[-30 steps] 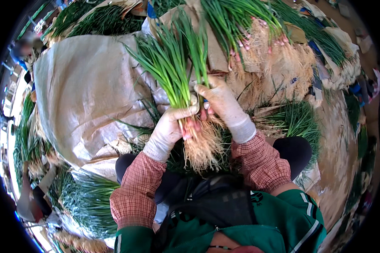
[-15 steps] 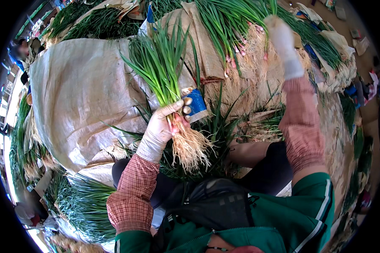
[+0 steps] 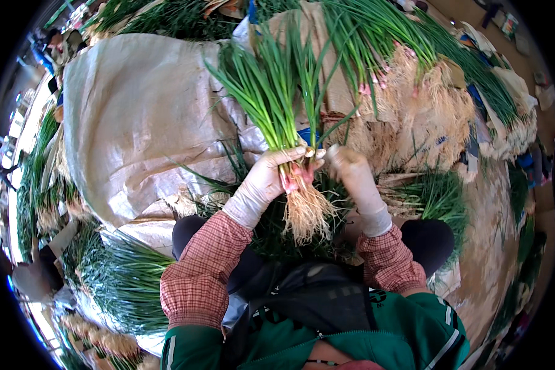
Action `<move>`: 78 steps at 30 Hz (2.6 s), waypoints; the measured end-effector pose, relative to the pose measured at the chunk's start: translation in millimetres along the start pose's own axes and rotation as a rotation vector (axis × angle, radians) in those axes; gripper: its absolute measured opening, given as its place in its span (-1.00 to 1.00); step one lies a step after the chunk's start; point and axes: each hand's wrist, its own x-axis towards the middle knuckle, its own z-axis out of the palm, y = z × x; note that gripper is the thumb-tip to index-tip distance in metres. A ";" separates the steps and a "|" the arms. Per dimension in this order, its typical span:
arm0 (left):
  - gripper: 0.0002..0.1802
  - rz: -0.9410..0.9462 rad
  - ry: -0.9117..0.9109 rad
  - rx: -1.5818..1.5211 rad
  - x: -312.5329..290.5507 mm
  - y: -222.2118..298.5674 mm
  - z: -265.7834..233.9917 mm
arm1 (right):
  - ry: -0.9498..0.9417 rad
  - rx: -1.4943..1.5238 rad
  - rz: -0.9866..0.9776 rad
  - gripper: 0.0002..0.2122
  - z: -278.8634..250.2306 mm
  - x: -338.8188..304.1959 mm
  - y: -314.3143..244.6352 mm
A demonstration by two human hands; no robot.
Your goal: The person, wearing gloves, gathers bundles of scallions from a large pile, peels away outer layers by hand, and places the cleaned bundles onto a white sack.
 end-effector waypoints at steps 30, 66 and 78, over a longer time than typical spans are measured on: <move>-0.73 0.115 -0.325 -0.129 -16.0 -10.6 13.5 | 0.043 1.276 -0.116 -0.90 17.6 -7.8 12.7; -0.77 -0.031 -0.101 0.174 9.1 -7.8 -23.1 | 0.060 0.111 -0.143 -0.78 24.9 23.1 -3.1; -0.75 0.018 -0.284 0.111 0.4 -14.3 -8.6 | 0.064 0.118 -0.297 -0.83 33.0 10.3 35.5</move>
